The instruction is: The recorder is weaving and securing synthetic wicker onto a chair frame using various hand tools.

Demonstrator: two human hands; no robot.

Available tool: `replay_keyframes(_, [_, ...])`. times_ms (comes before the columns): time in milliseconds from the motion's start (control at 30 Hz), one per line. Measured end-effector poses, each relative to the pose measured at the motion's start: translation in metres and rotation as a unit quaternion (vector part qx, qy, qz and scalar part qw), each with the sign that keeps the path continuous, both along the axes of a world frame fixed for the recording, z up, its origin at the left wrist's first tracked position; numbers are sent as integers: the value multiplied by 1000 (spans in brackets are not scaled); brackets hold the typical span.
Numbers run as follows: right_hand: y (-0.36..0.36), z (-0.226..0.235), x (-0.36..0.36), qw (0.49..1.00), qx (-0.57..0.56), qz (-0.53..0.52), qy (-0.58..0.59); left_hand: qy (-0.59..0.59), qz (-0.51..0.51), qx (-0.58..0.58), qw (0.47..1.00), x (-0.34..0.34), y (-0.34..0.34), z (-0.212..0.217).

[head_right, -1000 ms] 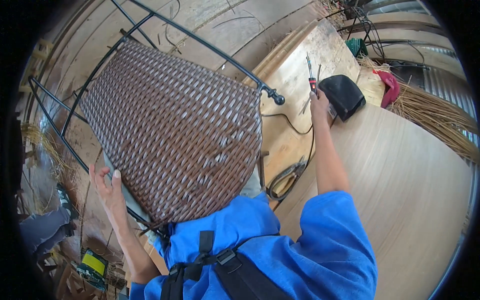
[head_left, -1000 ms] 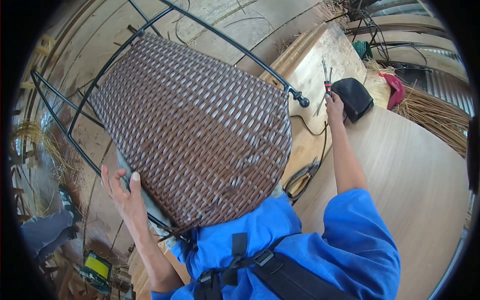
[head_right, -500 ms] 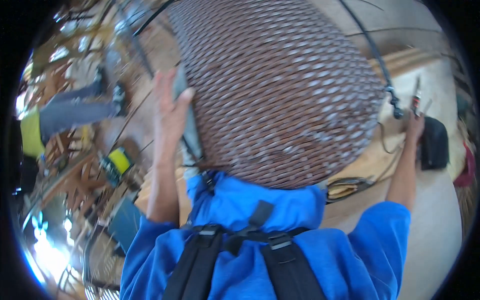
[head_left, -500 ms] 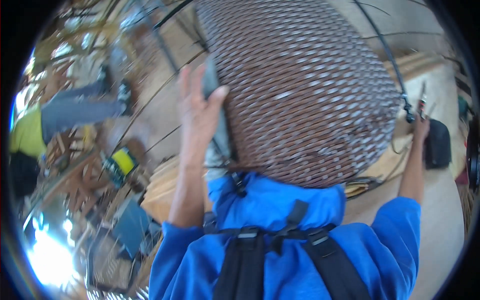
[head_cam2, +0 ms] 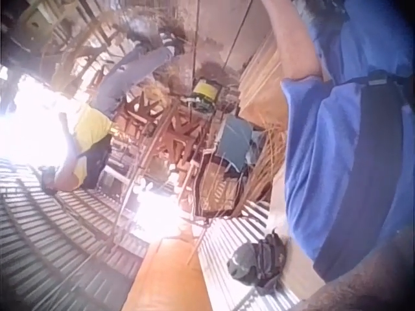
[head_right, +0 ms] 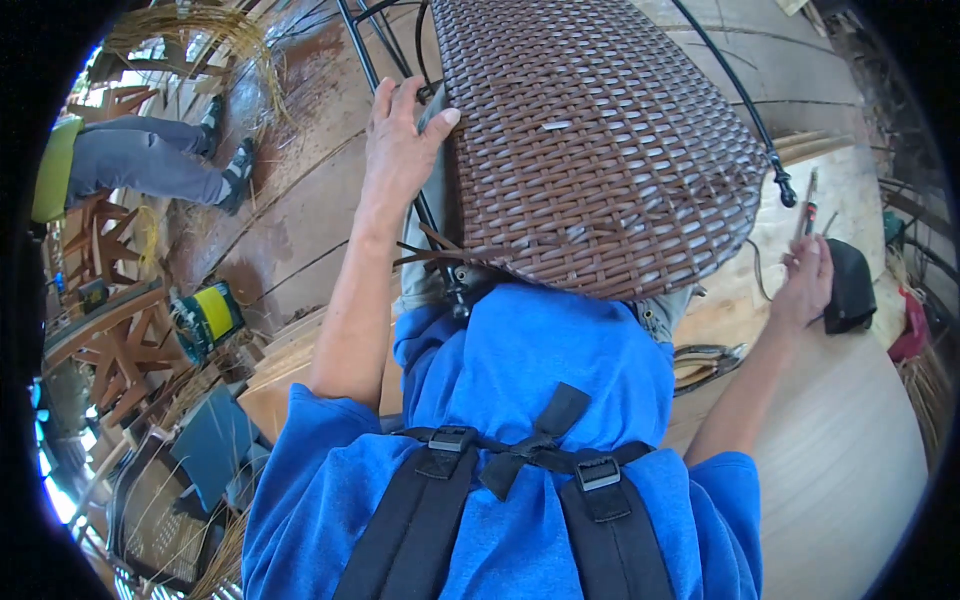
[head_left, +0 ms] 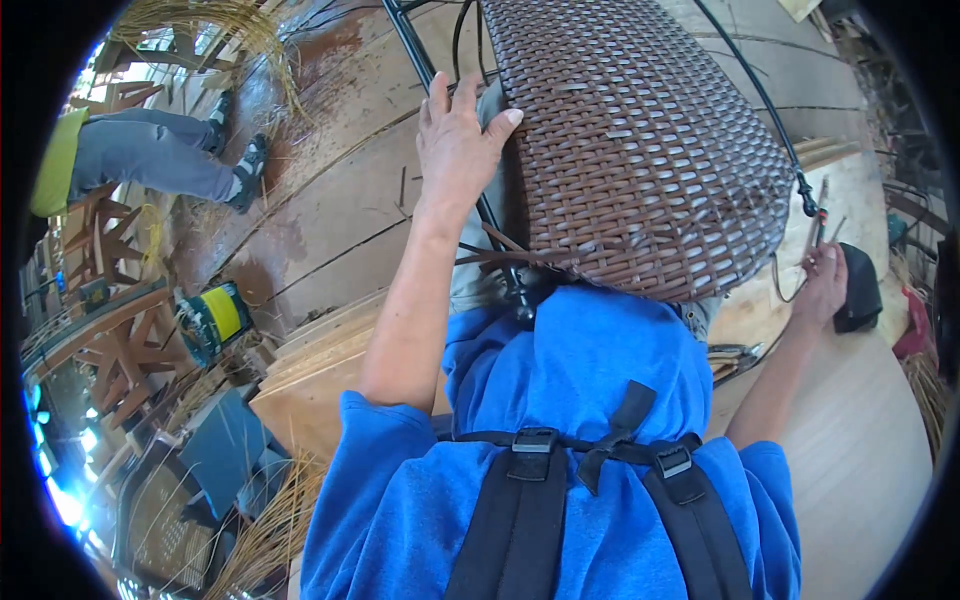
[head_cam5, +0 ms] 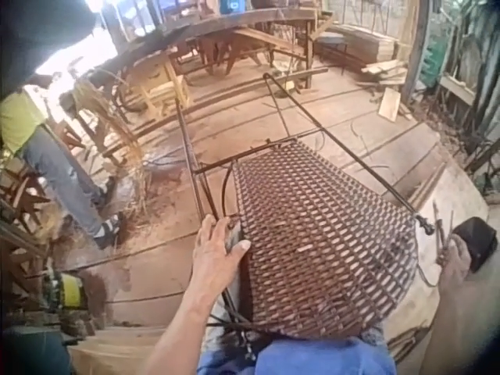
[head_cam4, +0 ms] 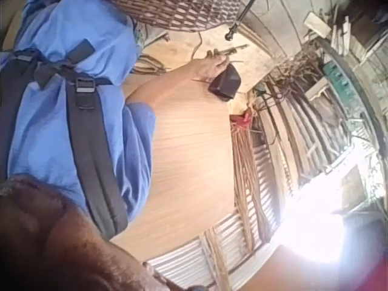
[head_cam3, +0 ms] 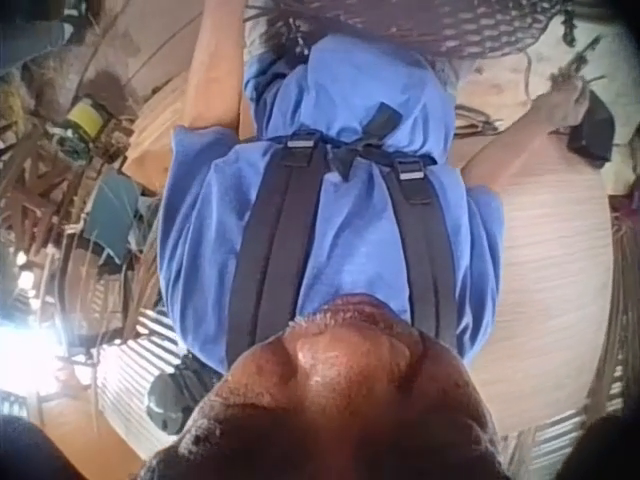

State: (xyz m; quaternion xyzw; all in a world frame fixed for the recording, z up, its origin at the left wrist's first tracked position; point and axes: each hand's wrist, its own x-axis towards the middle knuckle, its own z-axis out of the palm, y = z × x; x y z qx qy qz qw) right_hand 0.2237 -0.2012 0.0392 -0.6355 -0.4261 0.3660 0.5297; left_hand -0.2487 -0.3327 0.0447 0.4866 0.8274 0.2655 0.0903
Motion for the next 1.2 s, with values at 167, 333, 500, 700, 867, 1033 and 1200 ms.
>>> replay_keyframes(167, [-43,46,-84,993,9,114,9,-1,14,-5,1000,2,-2,7])
replay_keyframes(333, [-41,42,-91,987,30,154,-20,-2,14,-8,1000,4,1,-1])
replay_keyframes(500, [-49,36,-97,983,52,171,-47,0,11,15,1000,1,-3,-4])
replay_keyframes(700, [-47,34,-100,979,79,179,-59,-4,18,0,1000,8,-5,4])
replay_keyframes(867, [-44,39,-103,971,62,200,-117,-26,10,88,996,7,-32,11])
replay_keyframes(1033, [-41,51,-102,957,44,198,-206,-211,-3,112,971,13,-115,54])
replay_keyframes(1200, [-43,87,-126,890,33,213,-402,-156,-68,-107,980,21,-164,74])
